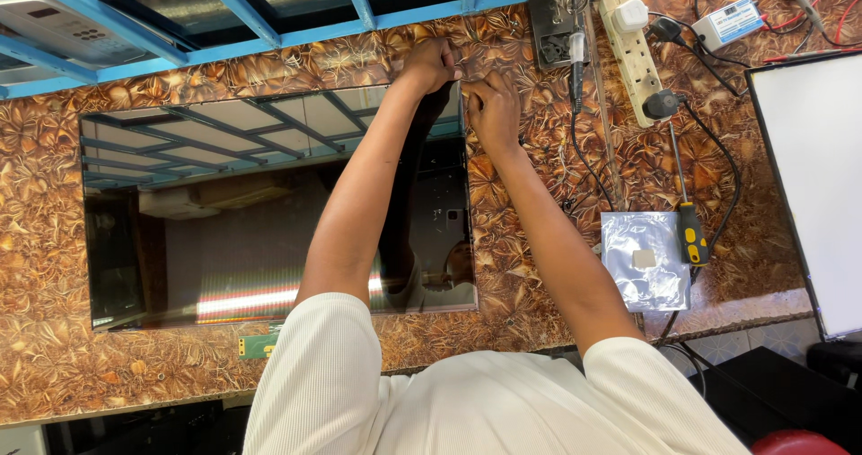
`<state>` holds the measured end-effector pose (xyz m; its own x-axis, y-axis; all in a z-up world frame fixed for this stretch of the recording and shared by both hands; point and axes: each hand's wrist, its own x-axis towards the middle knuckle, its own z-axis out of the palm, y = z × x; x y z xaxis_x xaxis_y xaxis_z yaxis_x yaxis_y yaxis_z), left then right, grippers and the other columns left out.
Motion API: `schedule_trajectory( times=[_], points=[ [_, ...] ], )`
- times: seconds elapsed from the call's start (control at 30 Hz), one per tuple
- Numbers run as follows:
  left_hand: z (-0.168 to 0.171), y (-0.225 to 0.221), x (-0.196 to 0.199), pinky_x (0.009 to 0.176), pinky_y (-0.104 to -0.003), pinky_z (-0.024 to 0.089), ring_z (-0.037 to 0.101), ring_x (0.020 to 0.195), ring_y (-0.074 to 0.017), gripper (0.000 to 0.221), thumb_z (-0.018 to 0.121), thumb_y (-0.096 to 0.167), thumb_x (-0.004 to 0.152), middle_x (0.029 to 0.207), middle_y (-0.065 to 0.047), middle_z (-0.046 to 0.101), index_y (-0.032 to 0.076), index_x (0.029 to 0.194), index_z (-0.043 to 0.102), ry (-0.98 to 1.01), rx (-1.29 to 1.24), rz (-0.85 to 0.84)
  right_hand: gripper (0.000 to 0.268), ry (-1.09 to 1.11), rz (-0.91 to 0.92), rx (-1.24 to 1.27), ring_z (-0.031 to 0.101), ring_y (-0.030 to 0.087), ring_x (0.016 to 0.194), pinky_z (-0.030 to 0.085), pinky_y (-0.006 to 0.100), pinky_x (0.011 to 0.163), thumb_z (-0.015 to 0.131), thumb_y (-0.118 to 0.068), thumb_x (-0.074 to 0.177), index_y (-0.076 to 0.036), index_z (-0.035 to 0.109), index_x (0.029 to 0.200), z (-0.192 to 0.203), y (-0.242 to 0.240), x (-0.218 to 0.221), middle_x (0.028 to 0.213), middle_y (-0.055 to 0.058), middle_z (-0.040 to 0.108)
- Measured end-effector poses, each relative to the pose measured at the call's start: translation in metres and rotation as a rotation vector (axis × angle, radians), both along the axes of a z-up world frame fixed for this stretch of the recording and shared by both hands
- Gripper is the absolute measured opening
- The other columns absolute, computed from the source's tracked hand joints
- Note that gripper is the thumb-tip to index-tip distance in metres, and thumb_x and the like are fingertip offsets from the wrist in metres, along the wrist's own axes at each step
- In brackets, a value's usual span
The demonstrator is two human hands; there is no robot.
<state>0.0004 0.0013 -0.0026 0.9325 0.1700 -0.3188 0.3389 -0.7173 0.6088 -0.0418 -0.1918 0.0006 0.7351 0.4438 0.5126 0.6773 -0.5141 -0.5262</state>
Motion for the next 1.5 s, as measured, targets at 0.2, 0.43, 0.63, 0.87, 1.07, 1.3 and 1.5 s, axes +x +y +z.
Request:
schedule_trajectory(
  times=[0.2,0.43,0.63,0.87,1.07,1.3,1.5],
  points=[
    [-0.023,0.015,0.002,0.070,-0.036,0.048,0.066,0.088,-0.0183,0.016,0.070,0.010,0.087,0.091,0.002,0.072,0.025,0.083,0.065,-0.068,-0.112,0.008,0.034,0.015,-0.005,0.004,0.058,0.035,0.095,0.048,0.049,0.081,0.067,0.008,0.081,-0.009,0.082,0.106,-0.002,0.000,0.001,0.095,0.010,0.062],
    [0.009,0.000,-0.009,0.063,-0.036,0.046,0.067,0.070,-0.0124,0.044,0.080,0.041,0.096,0.066,0.007,0.067,0.022,0.061,0.059,-0.064,-0.039,-0.031,0.029,0.007,-0.009,-0.002,0.061,0.037,0.100,0.036,0.059,0.111,0.069,0.008,0.083,-0.008,0.081,0.104,-0.002,0.000,0.001,0.097,0.011,0.063],
    [0.012,-0.006,-0.016,0.065,-0.041,0.047,0.065,0.076,-0.0199,0.035,0.082,0.035,0.094,0.076,0.002,0.066,0.022,0.071,0.058,-0.086,0.068,-0.054,0.029,-0.097,0.026,0.088,0.052,0.030,0.075,0.038,0.041,0.066,0.061,0.011,0.086,-0.006,0.082,0.096,0.005,0.000,0.000,0.080,0.008,0.053],
    [-0.021,-0.027,-0.029,0.093,-0.052,0.050,0.061,0.114,-0.0387,0.034,0.069,0.019,0.087,0.115,-0.018,0.065,0.003,0.117,0.066,-0.474,0.622,-0.286,0.013,0.026,-0.051,0.010,0.063,0.036,0.088,0.048,0.046,0.082,0.071,-0.007,0.079,-0.016,0.077,0.086,-0.014,-0.001,0.008,0.084,0.009,0.060],
    [-0.016,-0.045,-0.033,0.081,-0.046,0.048,0.066,0.095,-0.0345,0.027,0.065,0.017,0.082,0.093,-0.014,0.070,0.005,0.105,0.073,-0.774,1.001,-0.383,0.007,0.011,-0.059,-0.033,0.062,0.037,0.092,0.047,0.047,0.080,0.069,-0.009,0.078,-0.011,0.072,0.084,-0.010,-0.001,0.006,0.088,0.011,0.061],
    [-0.028,-0.046,-0.025,0.071,-0.047,0.047,0.067,0.084,-0.0341,0.021,0.061,0.013,0.080,0.090,-0.016,0.072,0.006,0.089,0.078,-0.796,1.068,-0.511,0.004,-0.002,-0.064,-0.029,0.060,0.037,0.088,0.046,0.046,0.078,0.068,-0.008,0.077,-0.007,0.070,0.080,0.018,-0.003,-0.006,0.085,0.012,0.060],
    [-0.036,-0.040,-0.019,0.066,-0.045,0.045,0.066,0.079,-0.0361,0.022,0.060,0.012,0.080,0.090,-0.021,0.072,0.003,0.090,0.077,-0.798,1.113,-0.636,0.003,-0.012,-0.063,-0.029,0.060,0.037,0.088,0.045,0.046,0.078,0.069,-0.009,0.077,-0.006,0.070,0.079,-0.001,-0.001,0.001,0.084,0.012,0.060]
  ],
)
